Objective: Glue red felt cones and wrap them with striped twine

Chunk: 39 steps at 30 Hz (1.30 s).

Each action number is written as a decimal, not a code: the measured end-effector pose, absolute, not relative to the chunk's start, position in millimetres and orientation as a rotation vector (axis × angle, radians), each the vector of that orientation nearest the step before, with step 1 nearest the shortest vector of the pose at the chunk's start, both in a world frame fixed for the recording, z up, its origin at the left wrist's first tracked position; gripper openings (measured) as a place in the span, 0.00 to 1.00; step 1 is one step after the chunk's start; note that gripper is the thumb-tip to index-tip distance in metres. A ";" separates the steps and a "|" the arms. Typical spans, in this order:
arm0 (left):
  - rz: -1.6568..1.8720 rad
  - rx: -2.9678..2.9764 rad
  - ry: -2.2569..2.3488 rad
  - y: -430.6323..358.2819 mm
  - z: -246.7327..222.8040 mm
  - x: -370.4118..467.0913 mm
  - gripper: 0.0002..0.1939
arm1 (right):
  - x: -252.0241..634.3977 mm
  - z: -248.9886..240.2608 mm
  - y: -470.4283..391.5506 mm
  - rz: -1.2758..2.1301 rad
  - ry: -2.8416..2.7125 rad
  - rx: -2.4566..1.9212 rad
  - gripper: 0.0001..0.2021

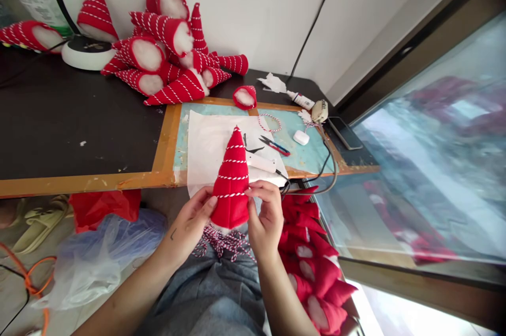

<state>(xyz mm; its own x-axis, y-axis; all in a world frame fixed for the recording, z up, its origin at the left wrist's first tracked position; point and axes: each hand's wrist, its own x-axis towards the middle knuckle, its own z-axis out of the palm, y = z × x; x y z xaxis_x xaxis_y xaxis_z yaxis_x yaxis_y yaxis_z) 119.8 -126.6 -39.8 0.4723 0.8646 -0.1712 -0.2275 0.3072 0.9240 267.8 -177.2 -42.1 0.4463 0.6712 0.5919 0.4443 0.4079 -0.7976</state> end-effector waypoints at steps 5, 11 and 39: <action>0.835 1.083 0.808 -122.3 -36.2 115.3 0.25 | 264.6 -37.3 -188.9 0.487 -1.043 -1.377 0.13; 0.794 1.388 0.974 -123.4 -25.4 106.2 0.20 | 264.9 -24.1 -191.5 0.932 -1.132 -1.378 0.34; 1.020 1.695 1.044 -108.2 4.6 62.2 0.10 | 276.6 -34.5 -189.1 1.291 -0.486 -0.867 0.18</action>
<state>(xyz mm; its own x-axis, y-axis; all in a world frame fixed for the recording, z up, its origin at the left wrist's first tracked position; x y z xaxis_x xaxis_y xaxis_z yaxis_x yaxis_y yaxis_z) 62.2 -108.2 4.6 0.3108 0.9309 0.1920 0.2138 -0.2653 0.9402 276.6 -189.1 -34.5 0.2411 0.9590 -0.1486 -0.6234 0.0357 -0.7811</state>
